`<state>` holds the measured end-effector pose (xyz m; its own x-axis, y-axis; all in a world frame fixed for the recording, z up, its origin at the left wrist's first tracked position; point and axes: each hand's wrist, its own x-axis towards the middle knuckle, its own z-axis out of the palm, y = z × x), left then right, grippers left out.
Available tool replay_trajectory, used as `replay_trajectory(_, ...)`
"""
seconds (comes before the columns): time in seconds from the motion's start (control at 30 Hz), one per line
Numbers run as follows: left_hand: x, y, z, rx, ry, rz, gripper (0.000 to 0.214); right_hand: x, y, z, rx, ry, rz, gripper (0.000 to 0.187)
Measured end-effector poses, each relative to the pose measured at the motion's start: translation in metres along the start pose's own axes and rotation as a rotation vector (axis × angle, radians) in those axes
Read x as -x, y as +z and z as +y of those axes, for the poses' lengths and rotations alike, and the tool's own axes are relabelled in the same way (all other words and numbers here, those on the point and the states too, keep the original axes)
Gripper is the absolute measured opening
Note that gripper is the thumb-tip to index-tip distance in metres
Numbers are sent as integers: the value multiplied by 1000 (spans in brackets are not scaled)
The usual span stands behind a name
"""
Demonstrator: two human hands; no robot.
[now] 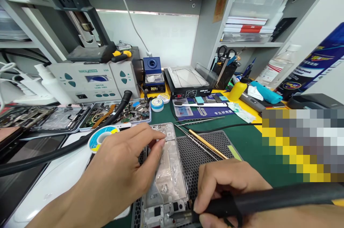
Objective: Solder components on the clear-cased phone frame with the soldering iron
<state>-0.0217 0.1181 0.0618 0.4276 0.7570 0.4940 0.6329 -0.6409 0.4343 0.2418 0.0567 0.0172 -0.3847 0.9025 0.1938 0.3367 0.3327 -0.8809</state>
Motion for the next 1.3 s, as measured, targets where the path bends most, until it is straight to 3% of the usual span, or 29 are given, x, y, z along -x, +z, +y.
replay_trajectory(0.27, 1, -1, 0, -31, 3, 9, 25, -11, -9, -11, 113, 214, -34, 14)
replay_trajectory(0.37, 2, -2, 1, -29, 4, 1, 25, -17, -7, -17, 45, 286, -55, 15)
replay_trajectory(0.57, 1, 0, -1, -17, 11, 12, 27, -30, -6, -30, -216, 592, -147, 17)
replay_trajectory(1.3, 1, -2, 2, -49, -3, -5, 28, -40, -8, -34, -259, 643, -207, 20)
